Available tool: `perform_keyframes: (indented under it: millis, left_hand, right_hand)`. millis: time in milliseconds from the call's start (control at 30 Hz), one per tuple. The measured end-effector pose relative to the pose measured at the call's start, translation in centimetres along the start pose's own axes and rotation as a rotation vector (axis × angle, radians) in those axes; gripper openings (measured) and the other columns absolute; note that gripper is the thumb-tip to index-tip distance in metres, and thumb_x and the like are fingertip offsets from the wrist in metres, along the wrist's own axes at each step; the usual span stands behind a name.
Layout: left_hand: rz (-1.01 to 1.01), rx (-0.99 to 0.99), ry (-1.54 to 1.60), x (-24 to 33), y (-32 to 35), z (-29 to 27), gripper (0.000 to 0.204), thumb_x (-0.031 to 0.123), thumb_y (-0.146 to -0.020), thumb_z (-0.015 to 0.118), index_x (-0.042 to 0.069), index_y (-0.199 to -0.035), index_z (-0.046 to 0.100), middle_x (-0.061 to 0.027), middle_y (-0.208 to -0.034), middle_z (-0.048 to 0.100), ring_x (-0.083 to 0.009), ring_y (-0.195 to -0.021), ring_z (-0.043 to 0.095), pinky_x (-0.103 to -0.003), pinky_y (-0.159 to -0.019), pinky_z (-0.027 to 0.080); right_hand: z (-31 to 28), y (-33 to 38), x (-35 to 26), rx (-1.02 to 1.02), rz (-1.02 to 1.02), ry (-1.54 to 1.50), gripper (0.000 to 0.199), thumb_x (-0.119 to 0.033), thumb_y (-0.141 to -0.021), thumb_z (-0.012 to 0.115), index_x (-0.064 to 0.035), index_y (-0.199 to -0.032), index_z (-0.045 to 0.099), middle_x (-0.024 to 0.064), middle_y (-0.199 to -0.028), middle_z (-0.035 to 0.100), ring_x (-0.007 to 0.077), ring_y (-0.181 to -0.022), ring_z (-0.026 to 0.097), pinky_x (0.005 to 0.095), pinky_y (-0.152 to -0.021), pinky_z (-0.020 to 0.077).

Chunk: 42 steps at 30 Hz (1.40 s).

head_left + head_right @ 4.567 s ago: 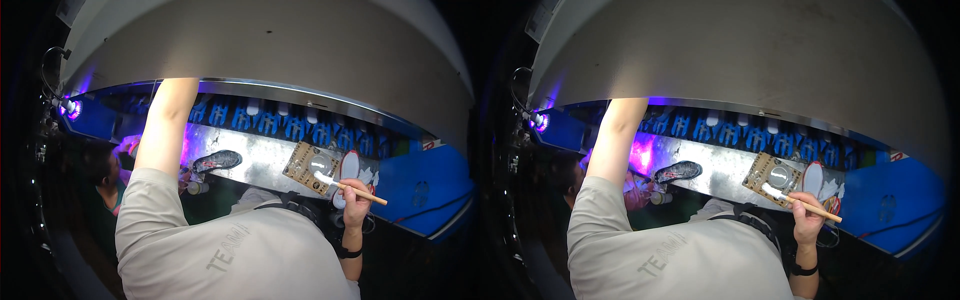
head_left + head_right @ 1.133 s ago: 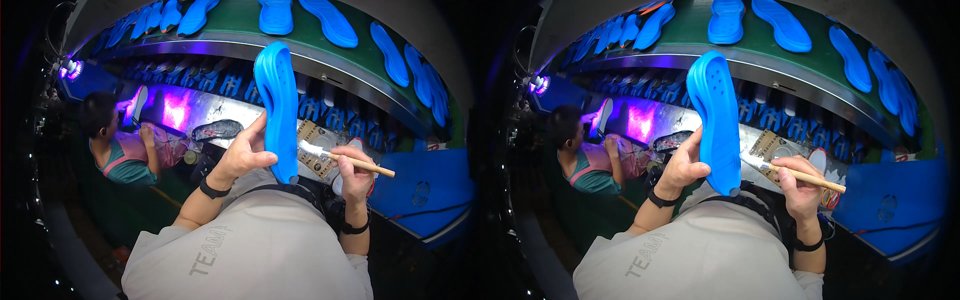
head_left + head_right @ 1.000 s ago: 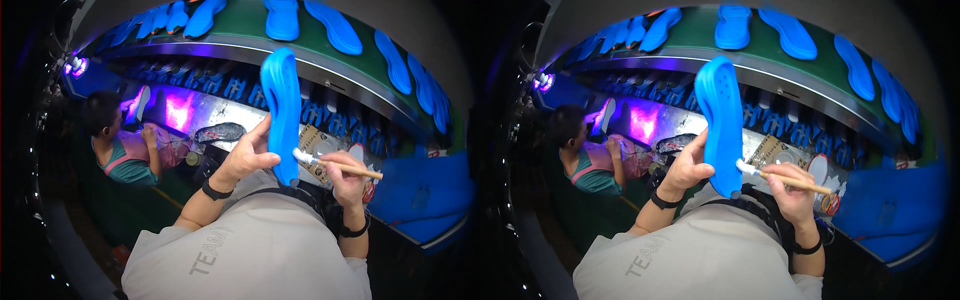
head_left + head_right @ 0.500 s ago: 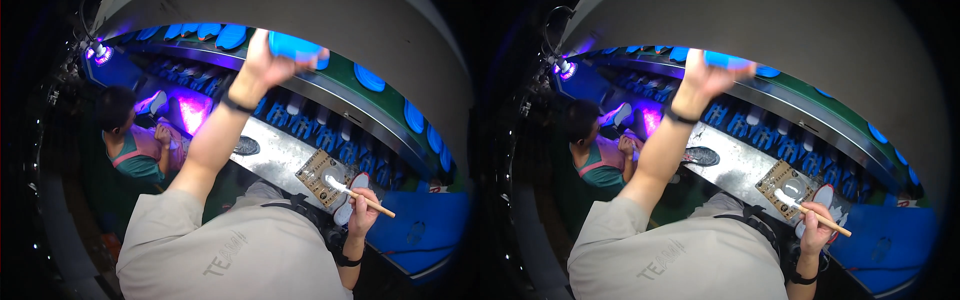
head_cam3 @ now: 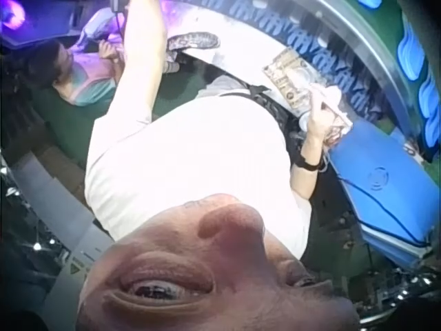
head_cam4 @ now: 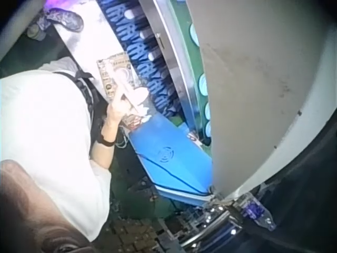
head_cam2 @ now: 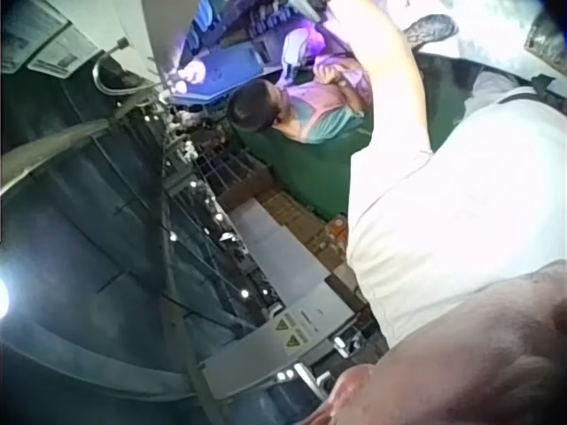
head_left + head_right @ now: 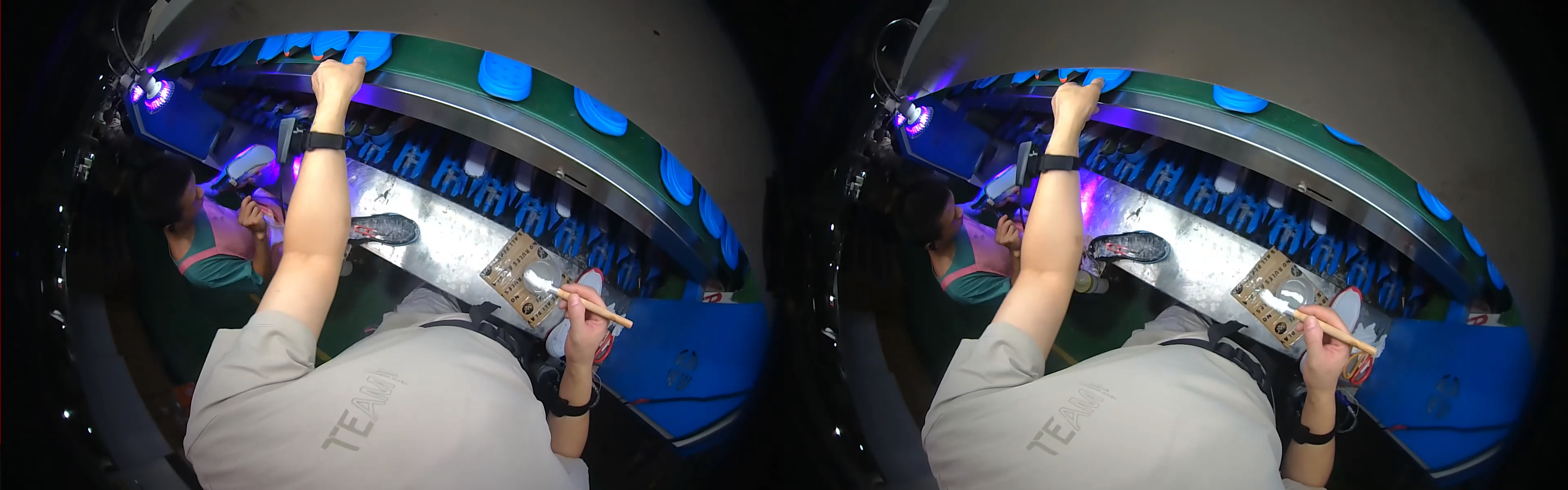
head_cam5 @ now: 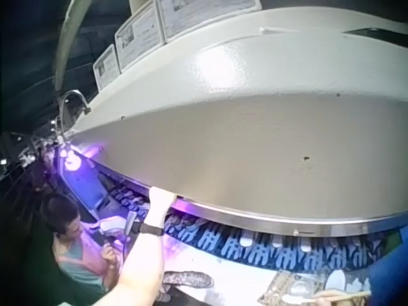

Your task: The recorder uses a brush to apply a white adhesive or treatment liquid to blue shoe insoles/midsoles in a factory setting.

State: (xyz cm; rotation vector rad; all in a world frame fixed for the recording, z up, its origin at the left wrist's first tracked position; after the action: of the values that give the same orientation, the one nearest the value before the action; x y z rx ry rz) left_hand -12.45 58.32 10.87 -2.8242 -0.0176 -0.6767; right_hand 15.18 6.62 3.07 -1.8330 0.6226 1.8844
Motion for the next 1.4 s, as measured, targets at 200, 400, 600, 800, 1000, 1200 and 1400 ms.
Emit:
perform_keyframes:
  millis: [200,400,600,800,1000,1200,1400]
  left_hand:
    - [-0.135,-0.087,0.874,-1.7,3.2,-0.1,0.024,0.004,-0.085,0.056,-0.011,-0.102,0.064,-0.0160,-0.079,0.069,-0.0225,-0.064,0.070,-0.030,-0.053,0.057]
    - [0.251,0.496,0.945,-3.4,12.0,-7.5,0.024,0.003,-0.092,0.052,-0.004,-0.109,0.067,-0.0111,-0.097,0.070,-0.0136,-0.086,0.065,-0.028,-0.080,0.052]
    - [-0.134,-0.036,1.376,-3.5,18.8,-7.5,0.025,0.023,-0.095,0.062,-0.001,-0.100,0.068,-0.0129,-0.091,0.071,-0.0207,-0.074,0.071,-0.031,-0.069,0.058]
    - [-0.384,-0.953,1.650,-2.9,31.0,0.0,0.043,0.025,-0.095,0.055,-0.006,-0.125,0.057,-0.0191,-0.115,0.067,-0.0284,-0.103,0.068,-0.041,-0.094,0.054]
    - [-0.190,-1.434,1.854,-2.6,37.5,1.1,0.078,0.037,-0.093,0.060,-0.003,-0.151,0.028,-0.0271,-0.147,0.043,-0.0439,-0.135,0.044,-0.056,-0.113,0.033]
    - [-0.197,-1.361,1.670,-1.6,36.2,1.1,0.068,0.018,-0.094,0.065,0.001,-0.150,0.031,-0.0151,-0.135,0.056,-0.0223,-0.118,0.060,-0.036,-0.102,0.049]
    - [-0.203,-1.384,1.626,0.3,36.2,0.9,0.068,0.016,-0.089,0.066,-0.001,-0.147,0.035,-0.0146,-0.129,0.059,-0.0225,-0.113,0.063,-0.037,-0.098,0.051]
  right_hand:
    - [-1.2,-2.7,4.5,0.031,-0.007,0.246,0.012,-0.007,-0.094,0.061,0.0014,-0.099,0.069,0.0044,-0.085,0.067,0.0088,-0.077,0.059,0.0237,-0.070,0.0467]
    - [-4.5,-4.9,13.2,0.025,0.065,0.695,0.018,-0.018,-0.090,0.065,-0.0019,-0.092,0.070,0.0112,-0.070,0.066,0.0208,-0.065,0.065,0.0322,-0.063,0.0492]
    - [-4.4,-5.2,17.8,-0.020,0.025,0.799,0.021,-0.023,-0.089,0.062,-0.0038,-0.088,0.071,0.0188,-0.078,0.070,0.0338,-0.077,0.070,0.0399,-0.068,0.0536]
    - [-4.8,-3.9,15.2,0.062,0.020,0.767,0.018,-0.015,-0.089,0.062,0.0003,-0.089,0.071,0.0164,-0.080,0.071,0.0296,-0.075,0.071,0.0364,-0.069,0.0536]
    - [-4.2,-2.6,9.9,0.183,-0.157,0.572,0.012,-0.009,-0.090,0.064,0.0015,-0.094,0.070,0.0091,-0.080,0.070,0.0209,-0.073,0.067,0.0320,-0.068,0.0519]
    - [-4.9,-2.5,14.8,0.071,0.106,0.636,0.016,-0.009,-0.094,0.062,0.0008,-0.104,0.068,0.0085,-0.091,0.070,0.0148,-0.085,0.064,0.0272,-0.074,0.0490]
    - [-0.6,-2.9,5.2,0.057,-0.059,0.301,0.017,-0.011,-0.096,0.061,0.0008,-0.105,0.069,0.0055,-0.092,0.068,0.0109,-0.080,0.061,0.0238,-0.073,0.0476]
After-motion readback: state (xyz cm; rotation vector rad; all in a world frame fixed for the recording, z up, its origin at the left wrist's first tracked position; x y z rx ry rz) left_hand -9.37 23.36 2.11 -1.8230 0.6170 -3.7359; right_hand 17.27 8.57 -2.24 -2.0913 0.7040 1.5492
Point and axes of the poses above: each hand's wrist, its own y-axis away from the middle knuckle, its own z-axis out of the palm, x = y × z, the point moved 5 cm from there along -y, towards the middle knuckle
